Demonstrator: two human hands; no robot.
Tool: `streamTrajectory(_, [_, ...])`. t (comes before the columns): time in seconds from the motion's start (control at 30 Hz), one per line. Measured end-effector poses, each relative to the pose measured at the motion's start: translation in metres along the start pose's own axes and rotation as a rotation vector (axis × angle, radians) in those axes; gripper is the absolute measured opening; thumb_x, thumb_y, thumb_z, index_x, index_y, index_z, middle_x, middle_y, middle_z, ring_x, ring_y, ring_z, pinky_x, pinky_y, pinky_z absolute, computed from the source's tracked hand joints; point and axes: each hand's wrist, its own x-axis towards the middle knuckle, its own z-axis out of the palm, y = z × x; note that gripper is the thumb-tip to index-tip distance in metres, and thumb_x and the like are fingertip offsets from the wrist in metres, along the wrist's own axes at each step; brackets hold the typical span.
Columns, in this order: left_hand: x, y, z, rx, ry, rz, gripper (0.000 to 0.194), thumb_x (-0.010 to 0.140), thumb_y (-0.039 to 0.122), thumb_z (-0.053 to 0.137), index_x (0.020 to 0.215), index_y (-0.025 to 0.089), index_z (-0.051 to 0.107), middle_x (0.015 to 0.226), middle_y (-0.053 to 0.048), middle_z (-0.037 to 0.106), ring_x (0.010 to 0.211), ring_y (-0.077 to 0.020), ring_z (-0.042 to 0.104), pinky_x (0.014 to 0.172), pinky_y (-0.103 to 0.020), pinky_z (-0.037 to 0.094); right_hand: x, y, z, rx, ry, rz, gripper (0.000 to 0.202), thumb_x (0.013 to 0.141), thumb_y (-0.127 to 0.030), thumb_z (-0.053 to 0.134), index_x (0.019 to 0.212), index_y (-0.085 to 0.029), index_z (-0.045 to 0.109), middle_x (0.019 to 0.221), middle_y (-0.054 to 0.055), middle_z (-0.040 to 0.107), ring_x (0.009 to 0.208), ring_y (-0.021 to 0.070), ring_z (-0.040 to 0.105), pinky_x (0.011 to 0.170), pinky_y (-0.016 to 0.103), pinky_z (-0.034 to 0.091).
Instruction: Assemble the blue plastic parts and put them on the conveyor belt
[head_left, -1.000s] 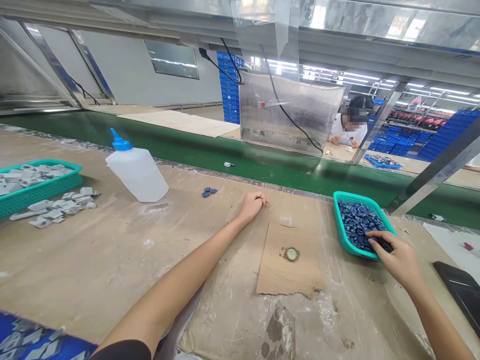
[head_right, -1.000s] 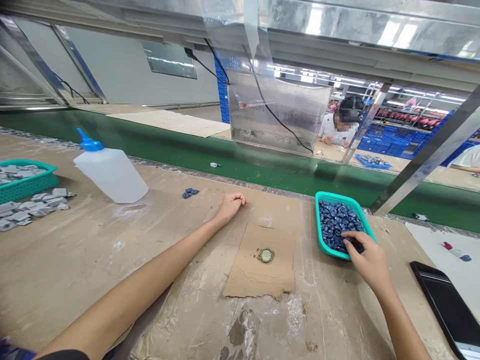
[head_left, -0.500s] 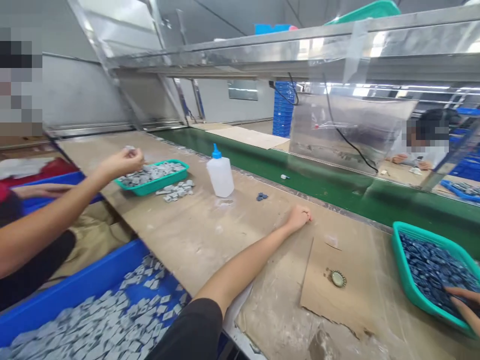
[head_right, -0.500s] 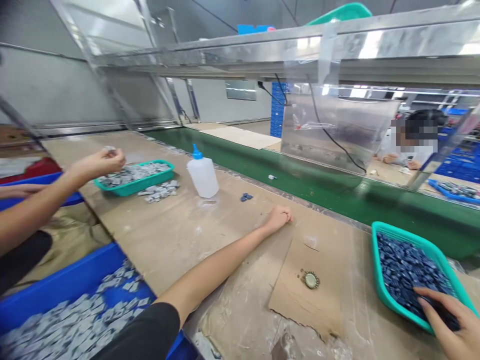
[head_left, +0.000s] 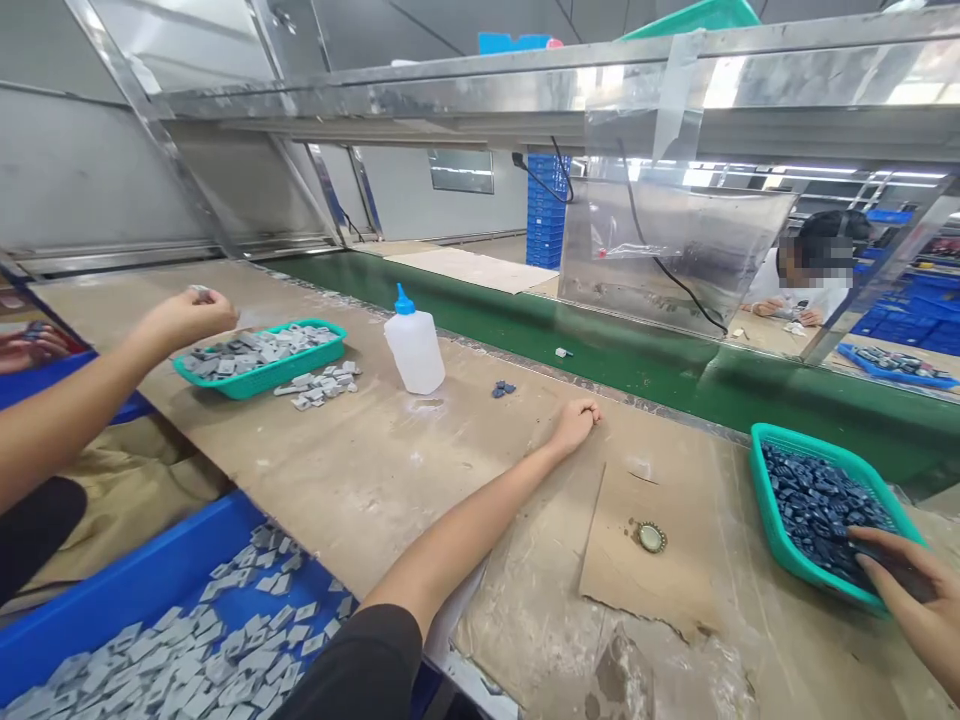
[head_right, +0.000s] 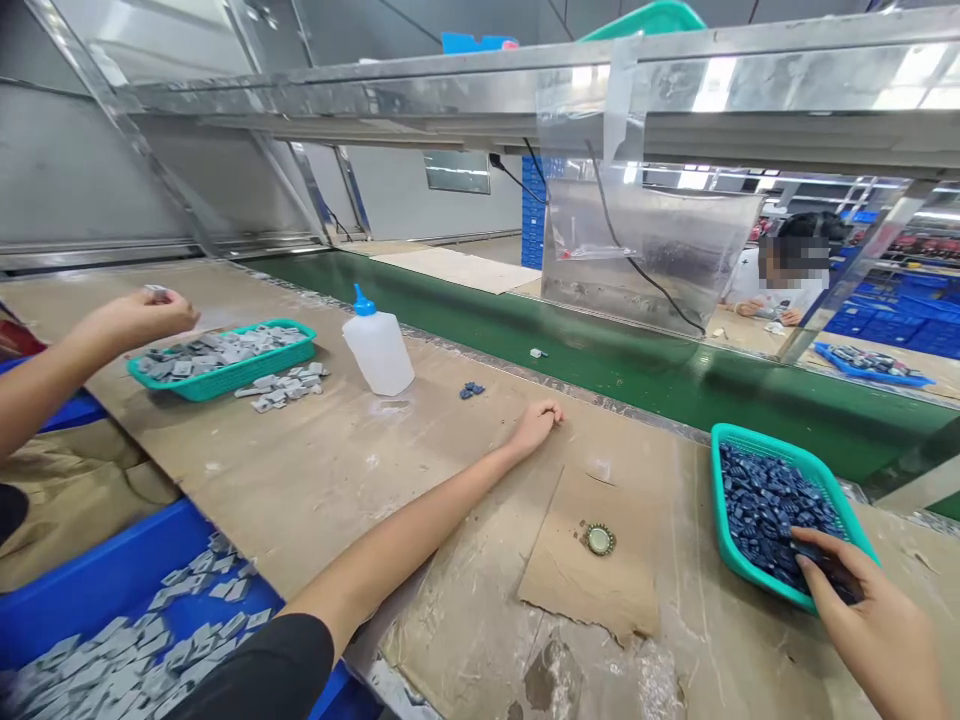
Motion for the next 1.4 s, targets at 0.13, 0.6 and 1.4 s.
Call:
streamTrajectory(0.13, [0.027,-0.007,-0.01,0.145,0.1,0.029,0.036,0.062,0.004,0.038,0.094,0.015,0.051,0.095,-0.007,0.056,0.083,-0.0159,0.055,0.075,-0.028,0.045,-0.006,-0.026,-0.01,0.133,-0.027,0.12,0.044,0.053,-0.058,0.052,0.079,-0.026,0.066,0.083,0.005,0.068,0.077,0.0326,0.062,0.068,0.043,0.05])
streamTrajectory(0.6, [0.143,-0.025,-0.038,0.376,-0.09,-0.009,0.034,0.06,0.002,0.045,0.086,0.015,0.063,0.105,-0.013,0.057,0.109,-0.0307,0.048,0.095,-0.042,0.034,-0.001,-0.03,-0.009,0.534,-0.068,0.15,0.04,0.058,-0.054,0.065,0.075,-0.017,0.068,0.08,0.009,0.068,0.072,0.0255,0.064,0.066,0.033,0.056])
streamTrajectory(1.4, [-0.092,0.077,-0.034,-0.545,-0.199,-0.251,0.045,0.057,0.029,0.073,0.096,0.014,0.06,0.095,-0.005,0.06,0.085,-0.0146,0.057,0.088,-0.034,0.043,-0.056,-0.159,0.057,0.131,-0.424,-0.764,0.017,0.076,-0.003,0.032,0.075,-0.02,0.037,0.077,0.005,0.049,0.074,0.0186,0.044,0.064,0.03,0.038])
